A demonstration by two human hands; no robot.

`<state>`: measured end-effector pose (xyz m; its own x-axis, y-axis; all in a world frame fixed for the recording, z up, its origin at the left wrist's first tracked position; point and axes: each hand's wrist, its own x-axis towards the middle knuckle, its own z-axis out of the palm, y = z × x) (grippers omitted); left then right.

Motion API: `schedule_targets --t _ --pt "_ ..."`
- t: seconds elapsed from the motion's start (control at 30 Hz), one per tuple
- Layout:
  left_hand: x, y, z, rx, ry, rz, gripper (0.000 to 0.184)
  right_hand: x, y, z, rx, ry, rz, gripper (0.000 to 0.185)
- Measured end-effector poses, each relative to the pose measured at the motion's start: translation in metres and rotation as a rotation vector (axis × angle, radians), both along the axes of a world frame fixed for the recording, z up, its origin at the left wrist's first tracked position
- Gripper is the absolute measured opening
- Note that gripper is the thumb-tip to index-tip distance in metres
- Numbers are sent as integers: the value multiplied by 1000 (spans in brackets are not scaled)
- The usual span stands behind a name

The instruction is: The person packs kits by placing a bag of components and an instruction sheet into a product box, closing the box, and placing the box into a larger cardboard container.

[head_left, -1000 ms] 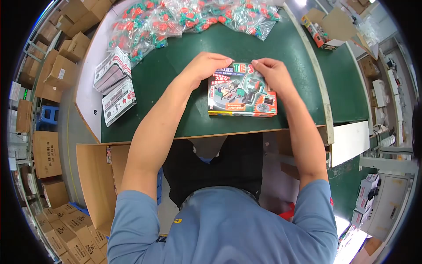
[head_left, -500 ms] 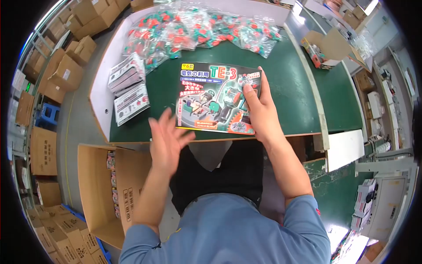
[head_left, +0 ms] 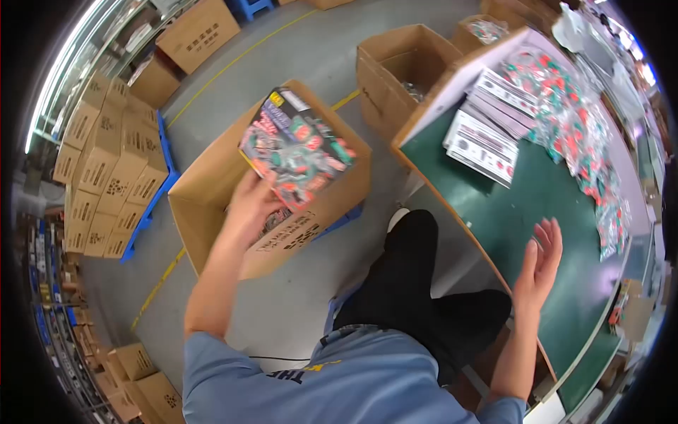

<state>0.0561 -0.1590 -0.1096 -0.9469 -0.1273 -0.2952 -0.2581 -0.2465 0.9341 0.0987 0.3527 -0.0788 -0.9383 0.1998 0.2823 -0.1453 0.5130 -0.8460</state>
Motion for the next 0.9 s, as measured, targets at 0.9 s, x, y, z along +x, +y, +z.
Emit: schedule_targets --t 0.9 --pt "-129 -167 -353 -585 -897 50 33 -7 -50 -21 1053 -233 -89 55"
